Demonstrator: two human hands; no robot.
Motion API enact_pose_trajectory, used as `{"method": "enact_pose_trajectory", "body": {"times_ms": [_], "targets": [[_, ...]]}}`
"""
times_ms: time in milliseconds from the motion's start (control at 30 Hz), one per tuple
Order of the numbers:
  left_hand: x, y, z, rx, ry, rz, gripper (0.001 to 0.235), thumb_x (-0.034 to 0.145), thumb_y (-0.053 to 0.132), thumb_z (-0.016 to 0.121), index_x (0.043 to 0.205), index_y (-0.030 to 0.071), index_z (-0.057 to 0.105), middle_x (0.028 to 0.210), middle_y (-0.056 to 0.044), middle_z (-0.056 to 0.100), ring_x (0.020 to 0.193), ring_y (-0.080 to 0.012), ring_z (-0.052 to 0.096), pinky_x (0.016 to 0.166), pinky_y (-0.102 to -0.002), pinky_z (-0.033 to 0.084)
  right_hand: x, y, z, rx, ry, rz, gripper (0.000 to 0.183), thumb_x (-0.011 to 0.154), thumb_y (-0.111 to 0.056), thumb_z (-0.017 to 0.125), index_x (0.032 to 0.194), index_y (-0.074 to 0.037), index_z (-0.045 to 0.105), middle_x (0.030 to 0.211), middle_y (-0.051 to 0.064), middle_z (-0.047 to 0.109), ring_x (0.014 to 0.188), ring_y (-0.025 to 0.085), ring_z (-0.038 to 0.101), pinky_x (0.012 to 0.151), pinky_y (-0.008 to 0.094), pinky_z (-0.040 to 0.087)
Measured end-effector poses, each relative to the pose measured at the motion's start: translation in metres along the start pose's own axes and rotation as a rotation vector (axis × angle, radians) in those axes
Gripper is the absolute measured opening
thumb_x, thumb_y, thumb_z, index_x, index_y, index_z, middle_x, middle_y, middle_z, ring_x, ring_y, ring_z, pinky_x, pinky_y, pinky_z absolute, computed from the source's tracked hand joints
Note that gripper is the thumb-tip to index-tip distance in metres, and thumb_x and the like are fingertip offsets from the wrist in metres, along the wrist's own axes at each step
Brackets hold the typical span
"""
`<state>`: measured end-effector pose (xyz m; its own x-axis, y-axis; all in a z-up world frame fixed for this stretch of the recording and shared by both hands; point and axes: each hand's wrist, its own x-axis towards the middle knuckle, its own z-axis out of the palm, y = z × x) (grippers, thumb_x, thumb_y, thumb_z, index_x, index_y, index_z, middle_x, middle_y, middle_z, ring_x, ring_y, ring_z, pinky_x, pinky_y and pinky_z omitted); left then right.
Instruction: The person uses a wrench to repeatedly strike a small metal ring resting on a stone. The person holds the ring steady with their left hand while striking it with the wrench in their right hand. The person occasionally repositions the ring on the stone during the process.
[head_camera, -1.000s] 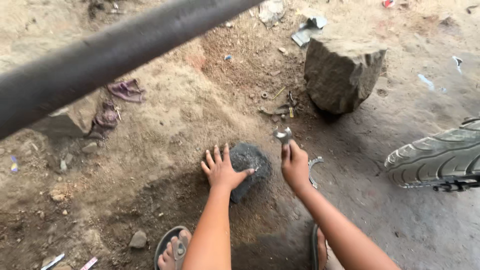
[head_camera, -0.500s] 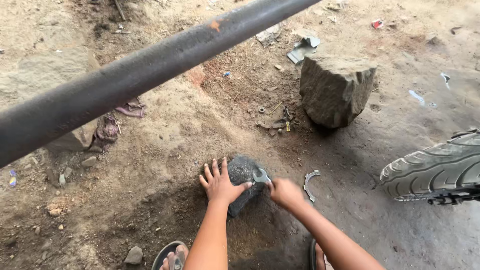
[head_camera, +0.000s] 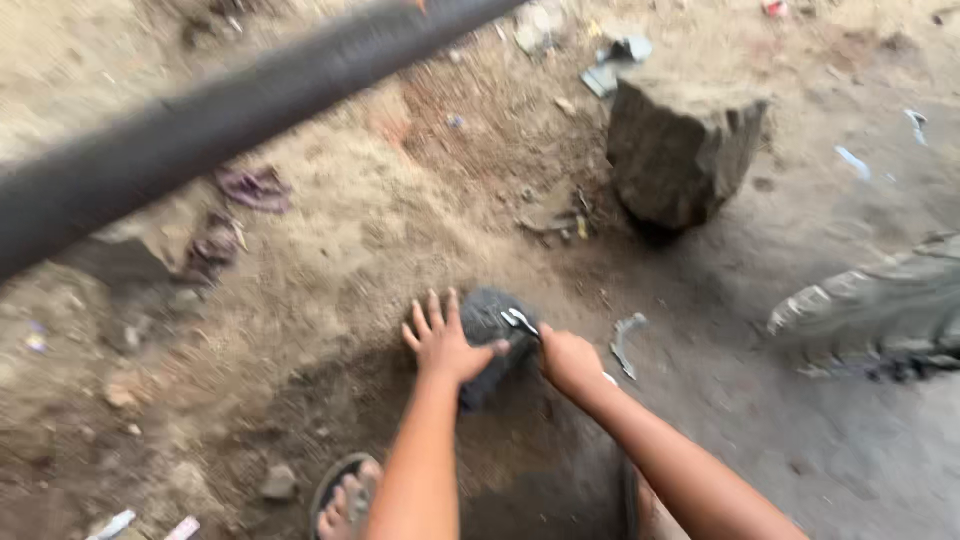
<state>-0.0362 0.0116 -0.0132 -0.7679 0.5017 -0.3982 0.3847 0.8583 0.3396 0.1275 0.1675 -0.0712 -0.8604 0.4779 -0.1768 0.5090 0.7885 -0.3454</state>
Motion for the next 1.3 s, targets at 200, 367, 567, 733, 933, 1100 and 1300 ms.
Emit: {"method": "enact_pose_trajectory", "body": {"times_ms": [200,367,567,733,933,1100,1300], "targets": [[0.014,-0.008,-0.004,0.068,-0.18,0.022,0.137,0.063,0.073,0.084,0.165,0.036,0.001,0.173,-0.01,-0.013,0.158,-0.0373,-0.012,0.123,-0.062,-0.002,0.002,0.014,-0.005,0.161,0.047,0.034,0.02,0.096,-0.026,0.056,0.098,-0.007,0.061,0.084,0.024,0.07,0.08,0.046,0.068,0.071,0.057,0.052],[0.011,-0.005,0.0,-0.012,-0.145,-0.025,0.128,0.062,0.07,0.086,0.163,0.042,0.013,0.174,-0.007,-0.006,0.16,-0.0359,-0.01,0.126,-0.06,-0.003,0.011,0.01,-0.062,0.436,0.025,0.186,0.022,0.098,-0.026,0.051,0.094,-0.013,0.068,0.076,0.018,0.073,0.067,0.04,0.069,0.062,0.049,0.052],[0.007,-0.001,-0.007,-0.011,-0.146,-0.029,0.12,0.066,0.067,0.085,0.162,0.044,0.016,0.174,-0.007,-0.007,0.159,-0.0369,-0.01,0.125,-0.06,-0.003,0.029,0.001,-0.089,0.335,0.33,0.069,0.028,0.107,-0.027,0.051,0.096,-0.004,0.063,0.08,0.02,0.069,0.072,0.042,0.067,0.064,0.051,0.049],[-0.001,0.002,-0.011,0.017,-0.156,-0.049,0.118,0.069,0.066,0.084,0.162,0.045,0.015,0.174,-0.007,-0.006,0.159,-0.0365,-0.009,0.125,-0.059,-0.003,0.011,-0.016,-0.025,0.138,0.029,0.15,0.031,0.098,-0.036,0.062,0.092,-0.009,0.075,0.089,0.025,0.069,0.084,0.049,0.066,0.073,0.058,0.051],[0.005,0.002,-0.007,0.032,-0.11,-0.009,0.116,0.071,0.067,0.081,0.163,0.042,0.015,0.174,-0.008,-0.003,0.159,-0.0382,-0.008,0.124,-0.06,-0.003,0.037,-0.016,-0.092,0.358,0.236,0.072,0.023,0.1,-0.027,0.058,0.099,-0.007,0.069,0.085,0.02,0.071,0.077,0.042,0.068,0.07,0.052,0.054],[0.002,0.004,-0.01,0.029,-0.155,-0.037,0.117,0.071,0.066,0.081,0.163,0.044,0.013,0.174,-0.007,-0.005,0.159,-0.0371,-0.008,0.124,-0.059,-0.003,0.004,-0.031,-0.057,0.016,0.107,0.035,0.017,0.095,-0.022,0.057,0.091,-0.01,0.068,0.089,0.018,0.074,0.082,0.038,0.071,0.075,0.05,0.056],[0.002,0.003,-0.015,0.034,-0.059,0.001,0.113,0.073,0.065,0.081,0.163,0.039,0.018,0.175,-0.009,0.002,0.16,-0.0385,-0.004,0.125,-0.059,-0.001,0.012,-0.042,-0.079,0.334,0.212,0.078,0.027,0.101,-0.032,0.054,0.103,-0.008,0.068,0.086,0.021,0.072,0.081,0.042,0.07,0.073,0.051,0.056]]}}
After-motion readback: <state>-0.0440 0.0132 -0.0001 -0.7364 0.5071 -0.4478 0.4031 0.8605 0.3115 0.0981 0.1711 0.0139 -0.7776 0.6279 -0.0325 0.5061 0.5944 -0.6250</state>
